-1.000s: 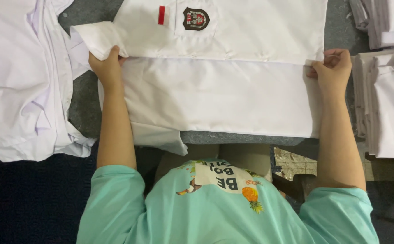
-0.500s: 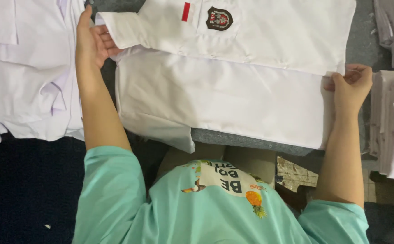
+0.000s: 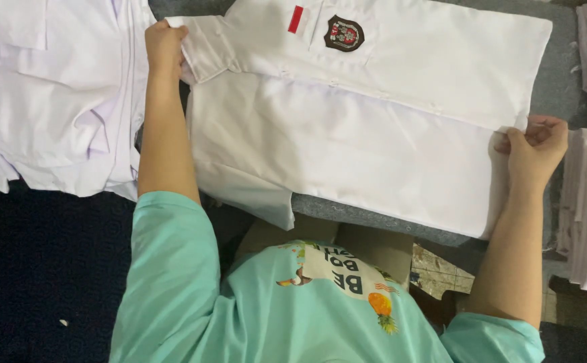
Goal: Folding white school shirts on a work table and stacking them.
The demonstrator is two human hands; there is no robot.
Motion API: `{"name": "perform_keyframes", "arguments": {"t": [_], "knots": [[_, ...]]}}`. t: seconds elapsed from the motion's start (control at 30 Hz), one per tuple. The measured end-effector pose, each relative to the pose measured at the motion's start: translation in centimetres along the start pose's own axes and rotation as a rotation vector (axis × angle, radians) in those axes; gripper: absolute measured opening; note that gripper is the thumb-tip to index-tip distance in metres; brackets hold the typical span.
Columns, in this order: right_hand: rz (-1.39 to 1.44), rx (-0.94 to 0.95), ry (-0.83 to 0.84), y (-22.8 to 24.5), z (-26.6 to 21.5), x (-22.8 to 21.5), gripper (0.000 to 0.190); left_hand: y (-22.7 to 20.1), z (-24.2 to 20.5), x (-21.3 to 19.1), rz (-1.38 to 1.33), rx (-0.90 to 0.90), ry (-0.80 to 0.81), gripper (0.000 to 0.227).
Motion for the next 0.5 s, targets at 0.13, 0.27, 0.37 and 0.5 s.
{"name": "perform_keyframes", "arguments": {"t": [0.13, 0.27, 0.37, 0.5], "knots": [[-0.142, -0.054, -0.013, -0.1, 0.5, -0.2, 0.028, -3.1, -1.7, -0.3, 0.441, 0.346, -0.07, 0.013], [-0.36, -0.009, 0.02, 0.0, 1.5, -0.4, 0.034, -11.0, -6.8, 2.0, 0.812, 0.782, -0.108, 0.081], [-0.531, 0.162, 0.093, 0.9, 2.6, -0.2, 0.049, -15.7, -10.4, 5.8, 1.024, 0.976, -0.007, 0.038], [-0.708, 0.086, 0.101, -0.7, 6.9, 0.7, 0.048, -11.6, -7.4, 8.6, 1.181, 0.962, 0.139, 0.033]]}}
Point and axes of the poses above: each hand's wrist, its own z-axis towards the middle knuckle, its own x-axis out of the palm, y = z × x, the point moved 7 cm from there along z, towards the middle knuckle, and after that the axes turned 12 degrees about x, right-handed, at the moved point
